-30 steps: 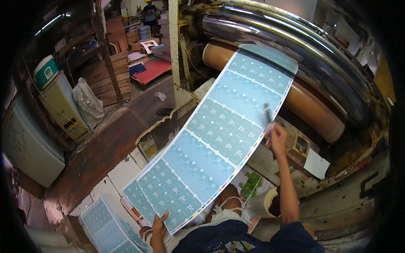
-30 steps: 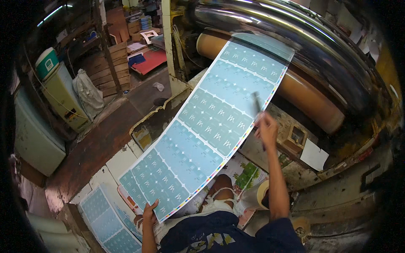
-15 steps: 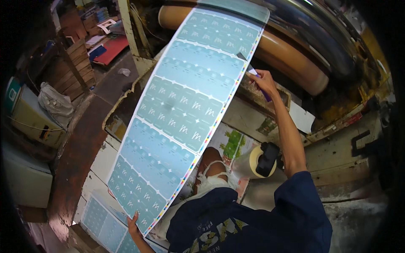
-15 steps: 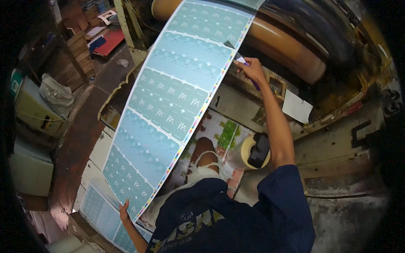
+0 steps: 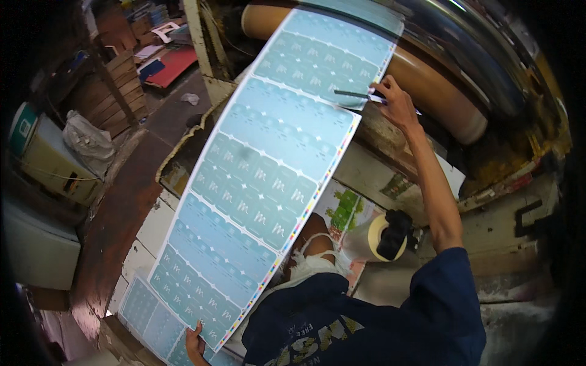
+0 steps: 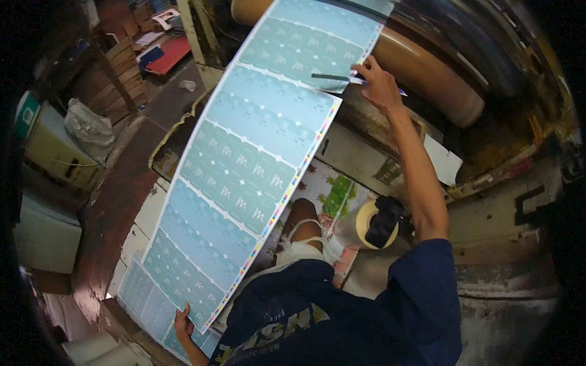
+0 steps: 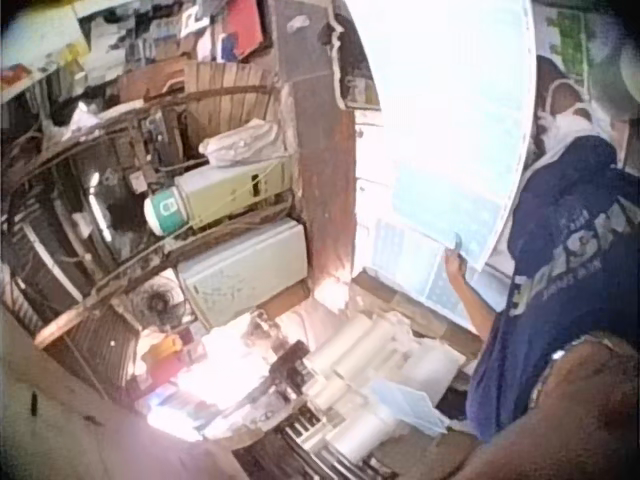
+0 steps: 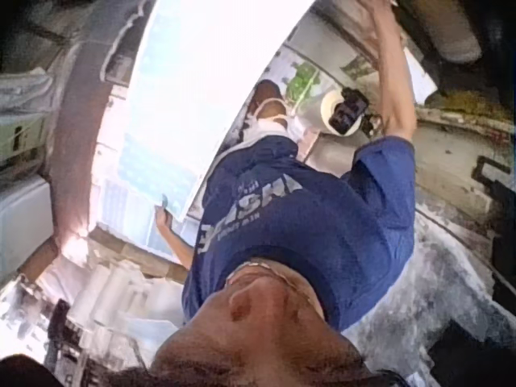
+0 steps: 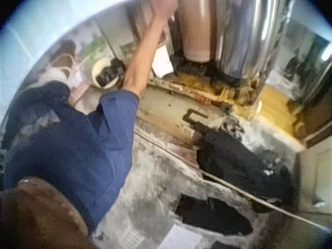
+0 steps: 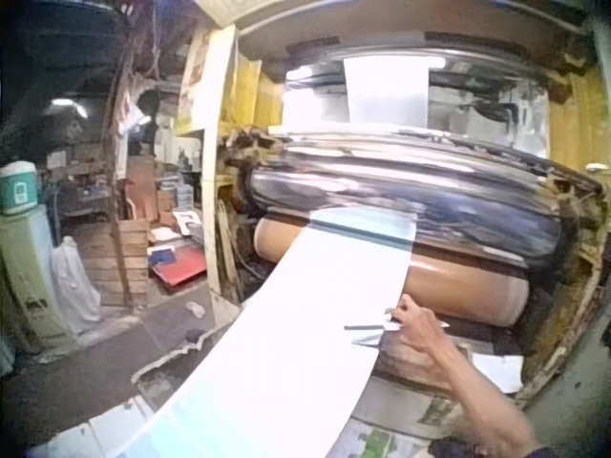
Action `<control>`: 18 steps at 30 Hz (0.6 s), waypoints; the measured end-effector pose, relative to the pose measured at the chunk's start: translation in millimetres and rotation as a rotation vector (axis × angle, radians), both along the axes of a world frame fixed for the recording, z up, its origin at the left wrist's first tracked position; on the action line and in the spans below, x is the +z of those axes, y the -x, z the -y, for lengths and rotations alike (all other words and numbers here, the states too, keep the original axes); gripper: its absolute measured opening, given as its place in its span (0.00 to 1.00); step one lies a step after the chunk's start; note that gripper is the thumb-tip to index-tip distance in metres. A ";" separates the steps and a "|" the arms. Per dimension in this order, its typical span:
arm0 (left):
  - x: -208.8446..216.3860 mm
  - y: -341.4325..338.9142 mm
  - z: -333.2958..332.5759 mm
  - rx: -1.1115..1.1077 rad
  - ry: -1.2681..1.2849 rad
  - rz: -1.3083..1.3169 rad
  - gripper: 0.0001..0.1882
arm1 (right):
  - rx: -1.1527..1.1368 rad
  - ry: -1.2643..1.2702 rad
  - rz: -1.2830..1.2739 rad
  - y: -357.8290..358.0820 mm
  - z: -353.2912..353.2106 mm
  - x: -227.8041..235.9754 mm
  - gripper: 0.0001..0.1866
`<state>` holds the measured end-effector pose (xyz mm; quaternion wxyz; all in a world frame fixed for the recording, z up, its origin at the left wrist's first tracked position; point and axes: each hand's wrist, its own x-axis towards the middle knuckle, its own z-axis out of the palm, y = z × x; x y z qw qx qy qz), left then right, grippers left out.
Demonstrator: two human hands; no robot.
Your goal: The person uses a small cutting tool to manually separate sections of printed material as it comes off a large industrial roller, then places the cut sheets onto a stack on a nearby table.
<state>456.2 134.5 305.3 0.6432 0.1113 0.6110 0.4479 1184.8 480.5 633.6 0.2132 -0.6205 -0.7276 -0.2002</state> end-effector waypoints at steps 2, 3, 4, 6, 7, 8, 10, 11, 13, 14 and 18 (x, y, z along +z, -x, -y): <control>4.6 0.8 -0.1 0.033 0.032 0.037 0.21 | 0.038 -0.006 0.006 -14.0 -5.5 15.6 0.24; 9.9 0.1 -2.5 0.046 0.023 0.031 0.21 | 0.060 0.006 0.021 -13.3 -8.0 22.7 0.24; 15.0 -2.2 -4.4 0.075 0.021 0.047 0.20 | 0.125 -0.048 -0.001 -11.5 -13.1 29.7 0.23; 23.0 -12.9 0.9 0.118 0.020 0.059 0.19 | 0.142 -0.009 -0.017 -11.2 -16.7 37.4 0.23; 24.6 -17.4 1.6 0.140 0.000 0.077 0.20 | 0.145 0.034 -0.028 -10.4 -18.4 41.1 0.23; 24.5 -22.7 2.1 0.162 -0.022 0.098 0.20 | 0.158 0.054 -0.057 -7.8 -18.2 47.5 0.22; 21.0 -22.1 9.7 0.194 -0.007 0.049 0.20 | 0.178 0.060 -0.064 -13.4 -25.0 48.4 0.21; 20.7 -22.4 12.8 0.213 0.014 0.005 0.20 | 0.184 0.071 -0.067 -19.7 -28.2 51.0 0.20; 1.3 -4.2 29.4 0.229 -0.026 0.008 0.18 | 0.218 0.011 -0.108 -32.0 -37.5 52.6 0.20; -5.1 -4.4 29.9 0.231 -0.059 0.016 0.16 | 0.238 -0.042 -0.144 -34.3 -39.9 43.8 0.20; -52.8 19.0 41.2 0.316 -0.060 -0.017 0.15 | 0.182 0.060 -0.208 -11.5 -26.3 -23.1 0.13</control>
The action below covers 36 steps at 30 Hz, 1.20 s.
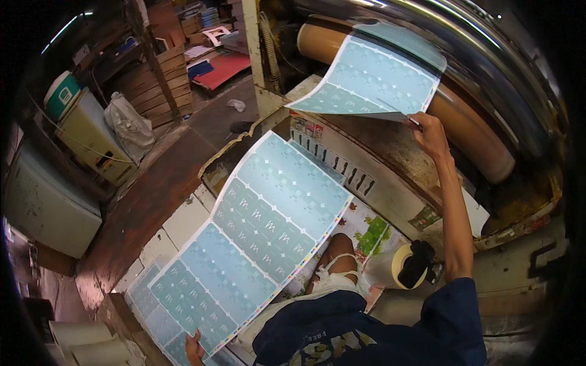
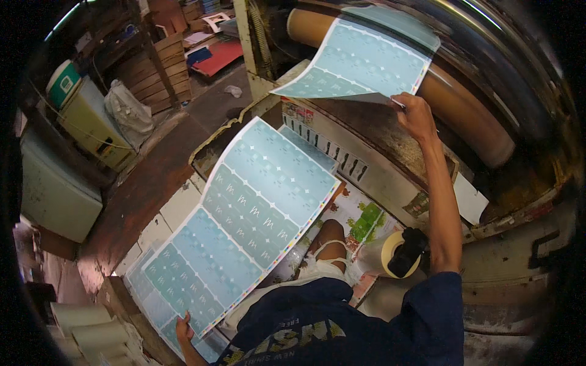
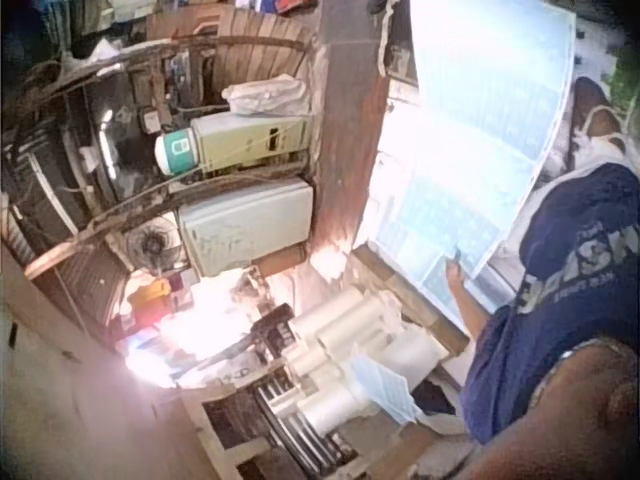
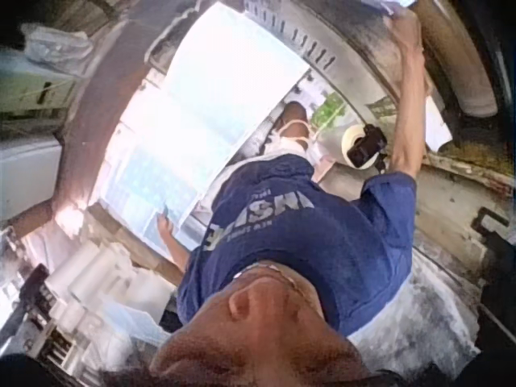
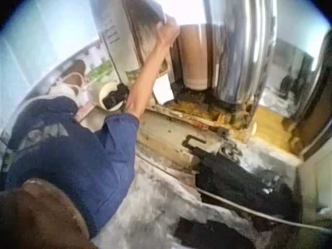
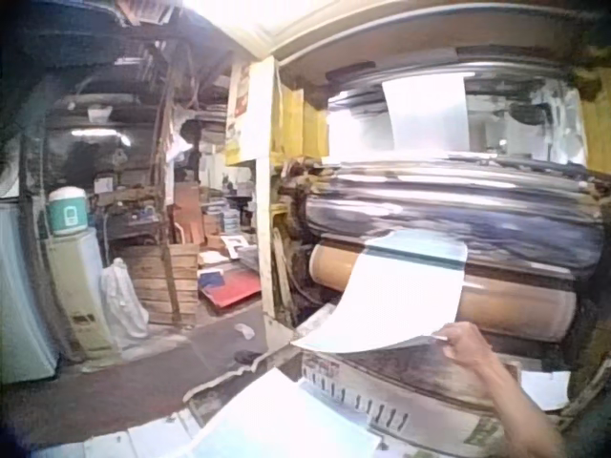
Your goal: The person uses a small cutting tool to manually separate sections of printed material as it comes off a large industrial roller, then places the cut sheets onto a stack on a nearby table.
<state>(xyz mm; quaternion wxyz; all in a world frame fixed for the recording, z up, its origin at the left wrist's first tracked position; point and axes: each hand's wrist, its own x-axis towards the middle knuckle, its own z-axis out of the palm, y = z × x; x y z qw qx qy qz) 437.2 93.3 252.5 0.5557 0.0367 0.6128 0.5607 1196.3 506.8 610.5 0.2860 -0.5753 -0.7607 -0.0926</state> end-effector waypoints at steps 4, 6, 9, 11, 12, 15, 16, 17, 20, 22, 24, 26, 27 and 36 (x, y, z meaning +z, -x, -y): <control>-89.6 56.8 -15.2 -0.027 0.067 -0.040 0.16 | -0.052 0.056 -0.130 104.1 49.8 -93.3 0.14; -130.1 93.9 -24.0 -0.050 0.018 -0.021 0.17 | -0.019 0.143 -0.046 148.5 70.9 -111.5 0.17; -171.3 143.9 -36.5 -0.097 0.066 -0.195 0.22 | 0.038 0.228 0.032 220.3 101.6 -131.6 0.21; -200.2 147.2 -58.5 -0.078 0.015 -0.169 0.23 | -0.006 0.268 0.003 262.2 129.8 -152.9 0.21; -218.6 148.2 -64.4 -0.073 0.012 -0.171 0.23 | -0.009 0.258 0.002 279.4 139.8 -165.7 0.21; -250.1 111.6 -100.4 0.047 0.114 -0.403 0.23 | 0.011 0.275 -0.004 277.6 151.7 -199.8 0.22; -246.3 88.8 -115.7 -0.011 0.136 -0.333 0.25 | 0.022 0.263 0.014 268.6 158.8 -200.5 0.21; -236.3 74.4 -124.9 -0.065 0.160 -0.274 0.26 | 0.005 0.265 0.021 264.7 166.7 -197.7 0.21; -252.5 117.6 -110.1 -0.031 -0.050 -0.239 0.40 | 0.065 0.255 -0.010 298.0 174.4 -199.5 0.23; -239.3 105.6 -110.5 -0.066 0.014 -0.499 0.52 | 0.024 0.287 -0.036 304.9 192.2 -192.9 0.23; -215.2 105.4 -108.4 -0.125 0.066 -0.736 0.54 | 0.003 0.304 -0.064 312.9 198.6 -187.0 0.23; -182.3 88.8 -112.6 -0.190 0.115 -0.958 0.57 | 0.021 0.306 -0.073 315.6 201.4 -185.3 0.22; -151.5 61.0 -118.9 -0.288 0.157 -1.099 0.63 | 0.004 0.308 -0.075 307.5 207.1 -183.8 0.22; -123.3 -26.7 -111.0 -0.666 0.749 -1.287 0.68 | 0.110 0.362 -0.072 304.0 206.0 -176.2 0.17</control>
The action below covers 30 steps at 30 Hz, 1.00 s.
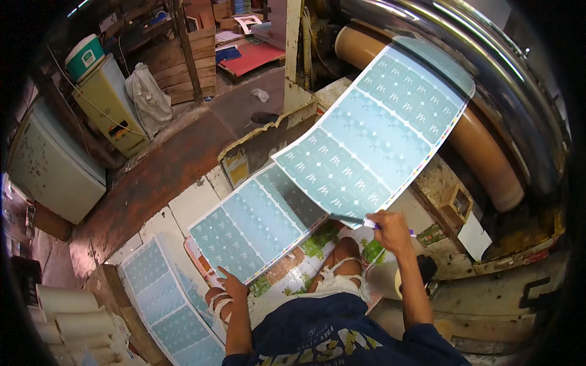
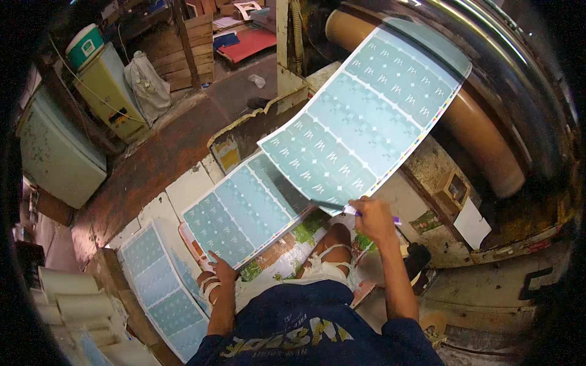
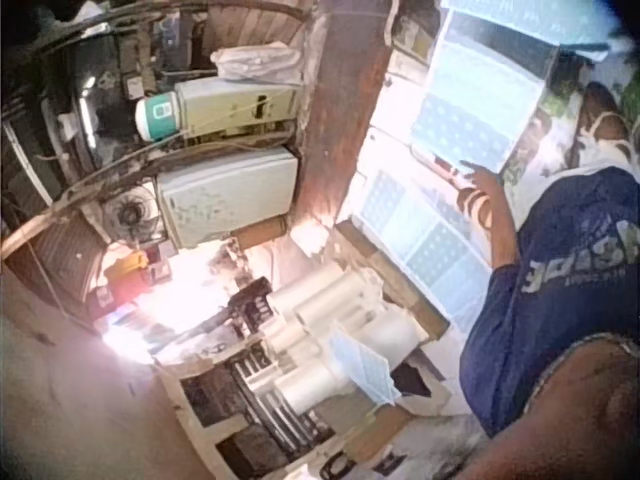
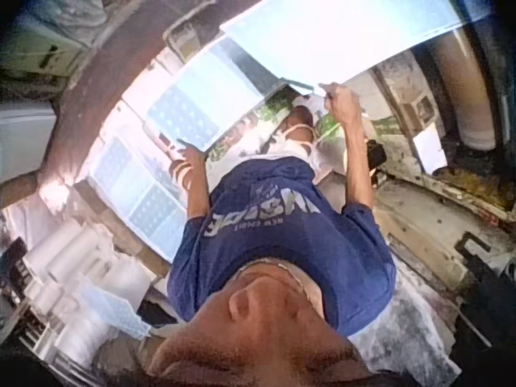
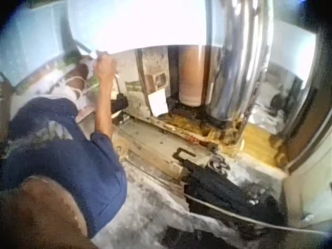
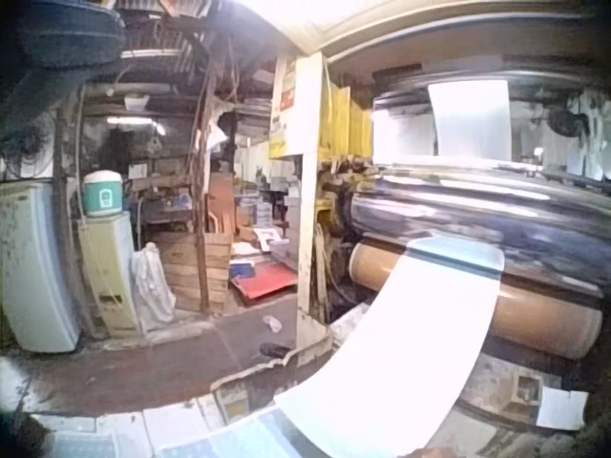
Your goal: The person uses a small cutting tool to manually separate sections of printed material as it comes off a large industrial roller, then places the cut sheets onto a stack on a nearby table.
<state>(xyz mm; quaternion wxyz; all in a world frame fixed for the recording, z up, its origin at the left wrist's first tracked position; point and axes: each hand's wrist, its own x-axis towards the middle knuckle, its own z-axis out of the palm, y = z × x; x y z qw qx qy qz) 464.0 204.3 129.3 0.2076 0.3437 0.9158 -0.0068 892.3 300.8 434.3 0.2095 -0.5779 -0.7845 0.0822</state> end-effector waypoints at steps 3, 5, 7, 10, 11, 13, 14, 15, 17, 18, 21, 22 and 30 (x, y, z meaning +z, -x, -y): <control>10.2 0.6 -8.0 -0.026 0.007 0.027 0.68 | 0.003 0.044 0.019 -0.1 2.8 7.4 0.16; 14.8 -1.6 -0.8 -0.036 -0.049 0.010 0.68 | 0.028 0.050 0.061 1.2 5.2 16.3 0.17; 30.3 -17.9 -7.6 -0.036 0.001 0.053 0.69 | 0.018 0.069 0.117 -5.7 10.1 21.0 0.17; 34.8 2.6 -1.9 -0.012 0.052 -0.012 0.70 | 0.120 0.110 0.134 12.0 9.0 43.0 0.18; 43.0 -15.2 -7.4 -0.035 0.042 -0.003 0.70 | 0.097 0.103 0.143 9.2 12.3 51.7 0.18; 62.8 -56.0 -9.2 -0.221 -0.178 -0.223 0.68 | 0.136 0.188 0.228 6.4 16.1 67.3 0.15; 71.3 -69.8 -9.7 -0.316 -0.290 -0.265 0.67 | 0.171 0.188 0.202 5.4 17.1 68.8 0.11; 92.8 -83.9 -25.5 -0.295 -0.336 0.210 0.62 | 0.165 0.183 0.203 3.5 16.1 72.2 0.11; 154.6 -123.1 -68.2 -0.046 -0.398 1.232 0.53 | 0.215 0.246 0.240 1.3 11.7 78.8 0.10; 180.1 -142.2 -84.9 0.205 -0.412 1.767 0.48 | 0.241 0.253 0.239 2.6 7.8 81.3 0.10; 273.0 -189.9 -116.7 0.454 -0.471 2.393 0.39 | 0.301 0.327 0.220 1.7 9.1 95.7 0.10; 283.5 -186.8 -123.8 0.450 -0.487 2.385 0.39 | 0.351 0.314 0.242 7.2 6.6 99.2 0.12; 328.0 -206.3 -123.3 0.355 -0.633 1.772 0.30 | 0.398 0.487 -0.152 -45.9 -6.5 163.0 0.13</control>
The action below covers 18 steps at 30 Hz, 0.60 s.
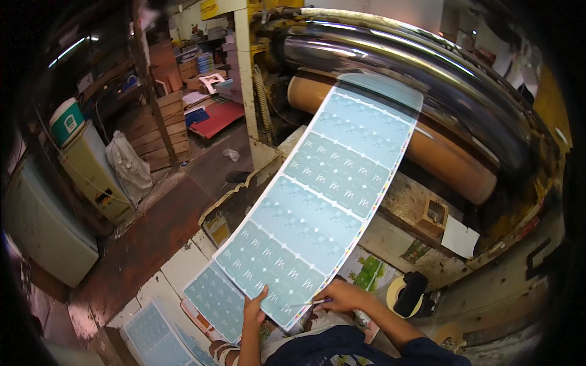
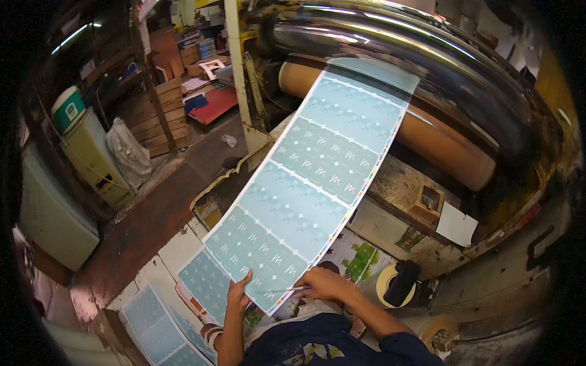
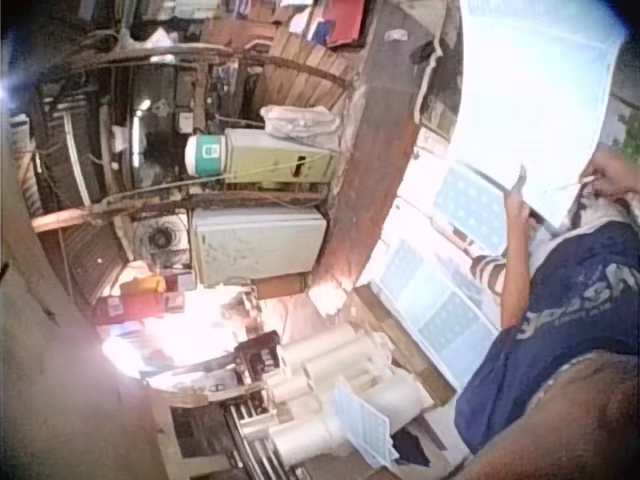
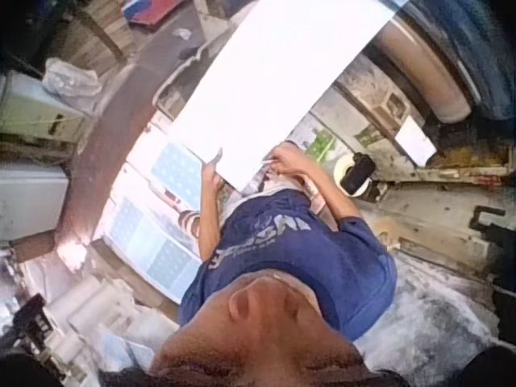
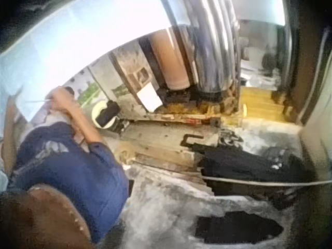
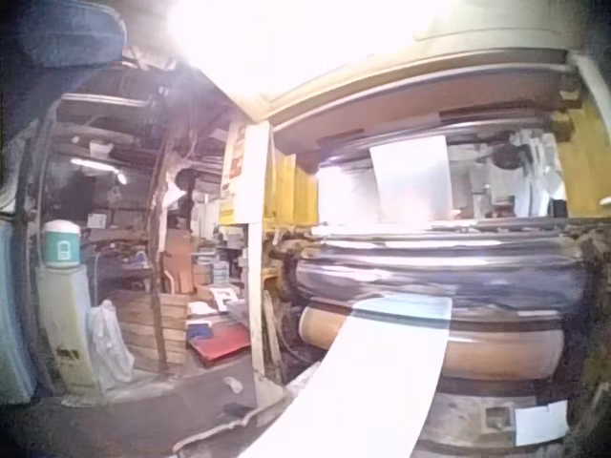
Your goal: The person uses a small cutting tool to manually separate sections of printed material as it comes off a large industrial roller, then places the cut sheets onto a stack on a nearby table.
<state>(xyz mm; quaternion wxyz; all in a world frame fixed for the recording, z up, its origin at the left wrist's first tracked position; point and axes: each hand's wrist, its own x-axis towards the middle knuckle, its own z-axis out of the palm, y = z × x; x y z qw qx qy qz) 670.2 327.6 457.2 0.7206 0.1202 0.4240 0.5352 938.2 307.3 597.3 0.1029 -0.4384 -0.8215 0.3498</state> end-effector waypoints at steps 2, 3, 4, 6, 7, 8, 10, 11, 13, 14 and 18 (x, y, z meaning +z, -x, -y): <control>3.0 6.5 12.6 0.031 0.020 -0.118 0.28 | -0.049 0.199 0.070 -18.9 -12.2 26.8 0.16; 3.0 12.1 15.8 0.024 0.022 -0.125 0.28 | -0.149 0.267 -0.036 -30.5 -18.4 44.3 0.15; 0.4 15.2 19.7 0.064 -0.020 -0.198 0.27 | -0.235 0.335 -0.139 -48.3 -28.8 57.6 0.14; 9.6 3.2 19.4 0.135 -0.048 -0.284 0.23 | -0.504 0.259 -0.365 -97.5 -50.8 67.8 0.12; 2.6 5.5 20.5 0.137 -0.046 -0.285 0.23 | -0.601 0.176 -0.375 -118.5 -64.2 68.9 0.12; -9.9 17.5 20.4 0.136 -0.101 -0.358 0.23 | -0.704 0.083 -0.394 -136.3 -75.7 65.7 0.11; -38.0 41.2 28.3 0.140 -0.146 -0.418 0.23 | -0.885 -0.137 -0.649 -165.4 -88.0 34.0 0.12; -59.3 63.3 37.7 0.142 -0.156 -0.430 0.23 | -1.022 -0.313 -0.764 -166.8 -92.6 11.6 0.14; -114.6 125.0 67.1 0.090 -0.105 -0.458 0.25 | -1.097 -0.541 -0.986 -157.2 -95.5 -41.7 0.16; -143.9 151.0 82.2 0.105 -0.091 -0.417 0.27 | -1.167 -0.660 -0.953 -160.4 -99.7 -76.7 0.16; -209.6 241.0 138.8 0.099 -0.089 -0.531 0.28 | -1.177 -0.617 -0.961 -124.5 -96.4 -186.4 0.15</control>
